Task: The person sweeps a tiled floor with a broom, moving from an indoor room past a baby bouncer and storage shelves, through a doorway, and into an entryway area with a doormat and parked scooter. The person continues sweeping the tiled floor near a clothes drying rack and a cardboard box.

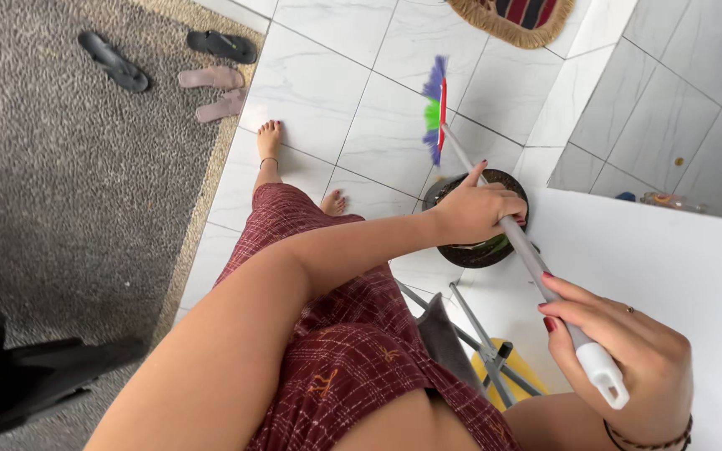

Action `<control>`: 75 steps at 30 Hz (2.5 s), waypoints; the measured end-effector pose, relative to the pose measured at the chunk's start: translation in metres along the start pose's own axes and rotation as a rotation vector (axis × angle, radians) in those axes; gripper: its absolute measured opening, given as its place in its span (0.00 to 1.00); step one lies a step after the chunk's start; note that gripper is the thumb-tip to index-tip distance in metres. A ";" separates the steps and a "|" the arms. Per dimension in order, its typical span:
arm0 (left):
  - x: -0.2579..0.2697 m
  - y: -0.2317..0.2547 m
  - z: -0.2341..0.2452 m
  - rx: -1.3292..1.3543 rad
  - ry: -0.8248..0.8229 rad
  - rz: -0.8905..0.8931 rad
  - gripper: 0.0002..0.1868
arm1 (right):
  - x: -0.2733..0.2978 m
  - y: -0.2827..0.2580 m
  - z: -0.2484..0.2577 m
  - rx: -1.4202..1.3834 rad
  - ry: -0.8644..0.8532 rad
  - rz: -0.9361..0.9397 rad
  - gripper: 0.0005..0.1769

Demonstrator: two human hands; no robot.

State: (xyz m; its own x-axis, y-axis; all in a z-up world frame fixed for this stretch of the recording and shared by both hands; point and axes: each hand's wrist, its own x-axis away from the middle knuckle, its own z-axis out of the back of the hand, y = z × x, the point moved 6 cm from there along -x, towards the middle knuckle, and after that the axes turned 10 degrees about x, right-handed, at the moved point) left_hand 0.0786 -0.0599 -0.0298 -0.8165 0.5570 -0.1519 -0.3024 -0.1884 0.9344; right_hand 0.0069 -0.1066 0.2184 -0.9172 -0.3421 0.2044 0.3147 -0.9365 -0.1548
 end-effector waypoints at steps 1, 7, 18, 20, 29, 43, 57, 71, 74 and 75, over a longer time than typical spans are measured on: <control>0.001 -0.003 0.004 0.009 0.037 0.003 0.07 | -0.007 -0.002 -0.002 -0.038 0.010 0.044 0.09; 0.034 -0.061 0.011 -0.172 -0.006 0.226 0.10 | -0.031 0.029 -0.044 -0.289 -0.071 -0.008 0.10; 0.059 -0.074 0.005 -0.183 0.060 0.332 0.12 | -0.048 0.020 -0.050 -0.331 -0.118 0.031 0.11; 0.056 -0.075 0.021 -0.152 0.120 0.351 0.10 | -0.070 0.000 -0.045 -0.248 -0.107 0.177 0.11; 0.180 -0.134 0.163 -0.170 0.768 0.618 0.11 | -0.172 -0.182 -0.074 -0.095 -0.268 0.941 0.09; 0.328 -0.056 0.133 -0.026 1.493 0.911 0.11 | -0.210 -0.251 -0.107 -0.186 -0.855 1.216 0.10; 0.319 -0.191 0.113 0.023 2.010 1.078 0.28 | -0.190 -0.258 -0.186 0.062 -0.579 1.791 0.10; 0.257 -0.227 0.126 0.039 1.055 1.236 0.12 | -0.243 -0.180 -0.204 0.038 -0.757 1.599 0.12; 0.261 -0.226 0.178 -0.246 1.386 1.107 0.13 | -0.274 -0.187 -0.177 -0.098 -0.576 1.588 0.10; 0.262 -0.223 0.186 -0.320 1.565 1.030 0.12 | -0.273 -0.185 -0.172 -0.091 -0.523 1.606 0.10</control>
State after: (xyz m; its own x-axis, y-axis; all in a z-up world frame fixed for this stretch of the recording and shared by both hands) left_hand 0.0239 0.2787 -0.2183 -0.3079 -0.9494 0.0611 0.6072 -0.1466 0.7809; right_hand 0.1573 0.1737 0.0249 0.4712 -0.8794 0.0683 0.7496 0.3585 -0.5563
